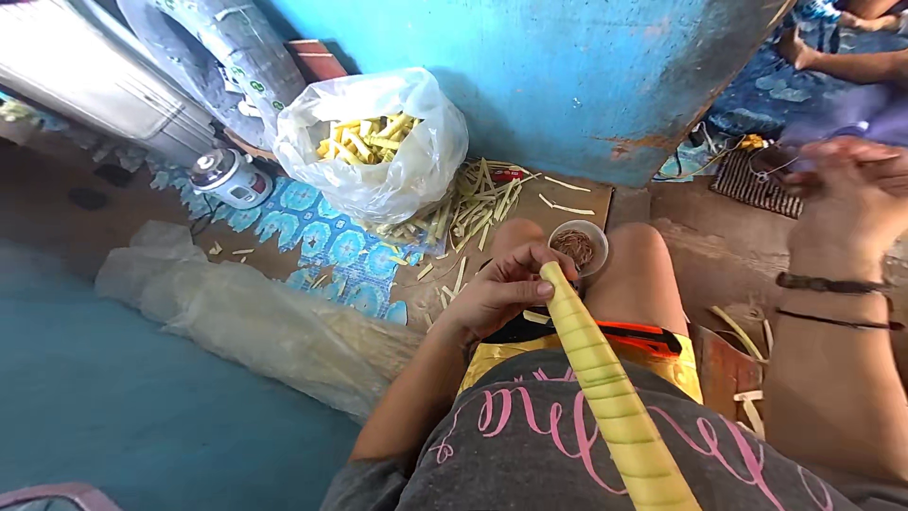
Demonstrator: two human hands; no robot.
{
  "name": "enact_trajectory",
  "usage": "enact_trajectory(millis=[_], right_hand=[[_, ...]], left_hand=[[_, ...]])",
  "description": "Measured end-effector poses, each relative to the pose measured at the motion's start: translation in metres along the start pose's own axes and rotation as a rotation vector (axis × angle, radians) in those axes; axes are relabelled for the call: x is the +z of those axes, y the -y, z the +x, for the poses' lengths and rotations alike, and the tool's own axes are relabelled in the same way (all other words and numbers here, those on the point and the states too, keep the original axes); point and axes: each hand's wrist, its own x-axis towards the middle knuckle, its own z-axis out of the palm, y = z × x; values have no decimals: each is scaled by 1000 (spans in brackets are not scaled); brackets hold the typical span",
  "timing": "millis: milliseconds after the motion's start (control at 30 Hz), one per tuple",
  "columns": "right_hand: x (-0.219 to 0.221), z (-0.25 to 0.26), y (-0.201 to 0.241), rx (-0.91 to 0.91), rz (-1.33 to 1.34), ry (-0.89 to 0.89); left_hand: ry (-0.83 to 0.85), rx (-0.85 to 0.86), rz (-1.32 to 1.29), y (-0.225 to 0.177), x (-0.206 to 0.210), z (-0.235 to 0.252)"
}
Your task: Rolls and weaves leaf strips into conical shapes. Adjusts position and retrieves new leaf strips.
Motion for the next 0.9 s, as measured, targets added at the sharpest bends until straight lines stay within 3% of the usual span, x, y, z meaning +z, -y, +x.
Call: enact_trajectory(millis=[67,133,200,267,633,900], right_hand=[[23,-22,50,22,92,27],[59,-64,86,39,159,275],[89,-97,95,-10,218,531],[108,-116,95,-73,229,648],[118,-125,90,-77,219,740],[120,-126,102,-148,22,724]], left_hand=[[12,-8,2,4,0,6],[19,-17,-11,8,3,12],[35,-15,-2,9,6,16],[29,-17,19,8,7,15],[105,-11,93,-5,12,2],[134,-55,200,-5,14,4]])
